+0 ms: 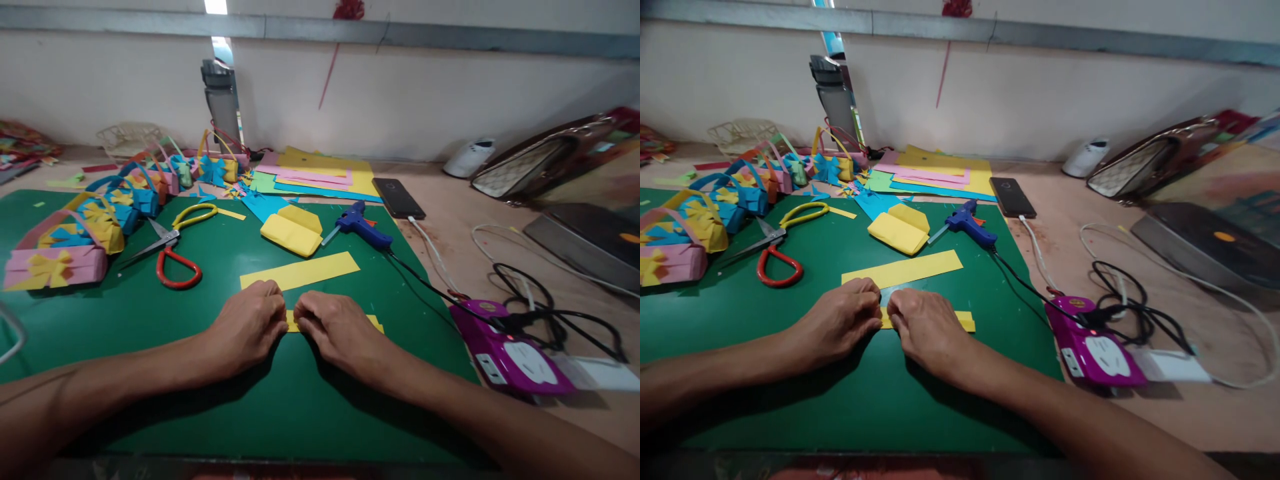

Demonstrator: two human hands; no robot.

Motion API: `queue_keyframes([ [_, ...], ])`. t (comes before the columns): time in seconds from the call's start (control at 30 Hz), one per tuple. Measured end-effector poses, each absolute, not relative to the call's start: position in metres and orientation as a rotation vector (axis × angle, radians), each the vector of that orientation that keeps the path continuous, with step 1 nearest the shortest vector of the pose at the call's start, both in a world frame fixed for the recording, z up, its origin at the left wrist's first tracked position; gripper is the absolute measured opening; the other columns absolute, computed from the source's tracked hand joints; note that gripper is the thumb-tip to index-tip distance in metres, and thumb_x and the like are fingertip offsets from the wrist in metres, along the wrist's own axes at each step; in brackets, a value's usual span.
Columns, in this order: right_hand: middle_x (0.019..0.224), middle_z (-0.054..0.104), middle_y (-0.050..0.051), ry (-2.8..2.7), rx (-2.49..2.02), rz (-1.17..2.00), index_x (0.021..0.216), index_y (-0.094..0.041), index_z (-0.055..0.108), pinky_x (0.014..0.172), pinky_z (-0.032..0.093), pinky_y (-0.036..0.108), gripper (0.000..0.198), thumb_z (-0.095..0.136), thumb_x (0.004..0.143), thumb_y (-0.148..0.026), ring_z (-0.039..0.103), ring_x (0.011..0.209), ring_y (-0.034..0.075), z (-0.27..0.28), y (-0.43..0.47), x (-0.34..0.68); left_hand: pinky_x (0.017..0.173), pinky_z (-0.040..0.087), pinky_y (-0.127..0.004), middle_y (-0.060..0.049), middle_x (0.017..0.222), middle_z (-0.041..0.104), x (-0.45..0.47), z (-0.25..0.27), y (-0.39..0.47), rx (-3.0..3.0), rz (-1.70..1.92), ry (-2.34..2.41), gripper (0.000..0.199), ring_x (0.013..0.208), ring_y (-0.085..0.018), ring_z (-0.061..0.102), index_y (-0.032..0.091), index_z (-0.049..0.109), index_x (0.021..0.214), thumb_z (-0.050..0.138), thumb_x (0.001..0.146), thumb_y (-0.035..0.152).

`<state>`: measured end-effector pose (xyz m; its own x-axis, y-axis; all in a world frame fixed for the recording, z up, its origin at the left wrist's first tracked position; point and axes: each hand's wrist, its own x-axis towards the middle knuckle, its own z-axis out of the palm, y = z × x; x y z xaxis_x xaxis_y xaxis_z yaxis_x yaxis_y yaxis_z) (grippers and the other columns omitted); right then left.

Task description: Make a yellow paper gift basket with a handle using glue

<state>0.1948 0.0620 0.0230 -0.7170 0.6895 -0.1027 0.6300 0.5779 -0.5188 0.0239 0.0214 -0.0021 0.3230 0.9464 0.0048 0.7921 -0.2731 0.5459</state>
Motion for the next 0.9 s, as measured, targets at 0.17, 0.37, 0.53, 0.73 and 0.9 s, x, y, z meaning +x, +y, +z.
queue_keyframes([
  [0.17, 0.071, 0.058, -0.001, -2.635, -1.132, 0.925, 0.073, -0.016, 0.053, 0.057, 0.027, 0.023, 0.013, 0.055, 0.076, -0.004, 0.047, 0.063, 0.010, 0.0238, 0.0631, 0.1979, 0.070, 0.041, -0.030, -0.005, 0.083, 0.055, 0.0251, -0.0015, 0.0213, 2.154, 0.460, 1.525, 0.013, 0.081, -0.018, 0.052, 0.016, 0.050, 0.071, 0.045, 0.083, 0.017],
  [0.37, 0.070, 0.056, -0.002, -2.595, -1.164, 1.018, 0.071, -0.017, 0.050, 0.058, 0.027, 0.022, 0.018, 0.058, 0.071, -0.001, 0.046, 0.063, 0.010, 0.0285, 0.0651, 0.1994, 0.070, 0.041, -0.030, -0.005, 0.083, 0.054, 0.0249, -0.0014, 0.0206, 2.163, 0.463, 1.522, 0.013, 0.081, -0.018, 0.051, 0.016, 0.051, 0.072, 0.045, 0.084, 0.018],
  [0.53, 0.069, 0.056, -0.003, -2.584, -1.164, 1.011, 0.072, -0.016, 0.051, 0.058, 0.026, 0.022, 0.017, 0.057, 0.071, 0.000, 0.045, 0.062, 0.010, 0.0276, 0.0638, 0.2003, 0.068, 0.040, -0.030, -0.005, 0.081, 0.053, 0.0245, -0.0017, 0.0204, 2.166, 0.454, 1.531, 0.015, 0.079, -0.017, 0.050, 0.016, 0.050, 0.072, 0.044, 0.084, 0.019],
  [0.73, 0.066, 0.053, -0.004, -2.595, -1.158, 0.998, 0.070, -0.016, 0.050, 0.057, 0.026, 0.022, 0.018, 0.057, 0.070, 0.001, 0.043, 0.060, 0.009, 0.0268, 0.0642, 0.2008, 0.067, 0.039, -0.030, -0.005, 0.080, 0.053, 0.0257, -0.0006, 0.0205, 2.174, 0.446, 1.535, 0.016, 0.077, -0.018, 0.049, 0.016, 0.050, 0.071, 0.042, 0.085, 0.019],
  [0.9, 0.071, 0.057, -0.002, -2.601, -1.144, 0.985, 0.073, -0.016, 0.052, 0.058, 0.028, 0.022, 0.015, 0.056, 0.072, -0.002, 0.047, 0.064, 0.010, 0.0269, 0.0636, 0.2009, 0.068, 0.039, -0.030, -0.004, 0.080, 0.054, 0.0243, -0.0010, 0.0211, 2.158, 0.438, 1.527, 0.015, 0.078, -0.017, 0.049, 0.016, 0.051, 0.072, 0.043, 0.085, 0.019],
])
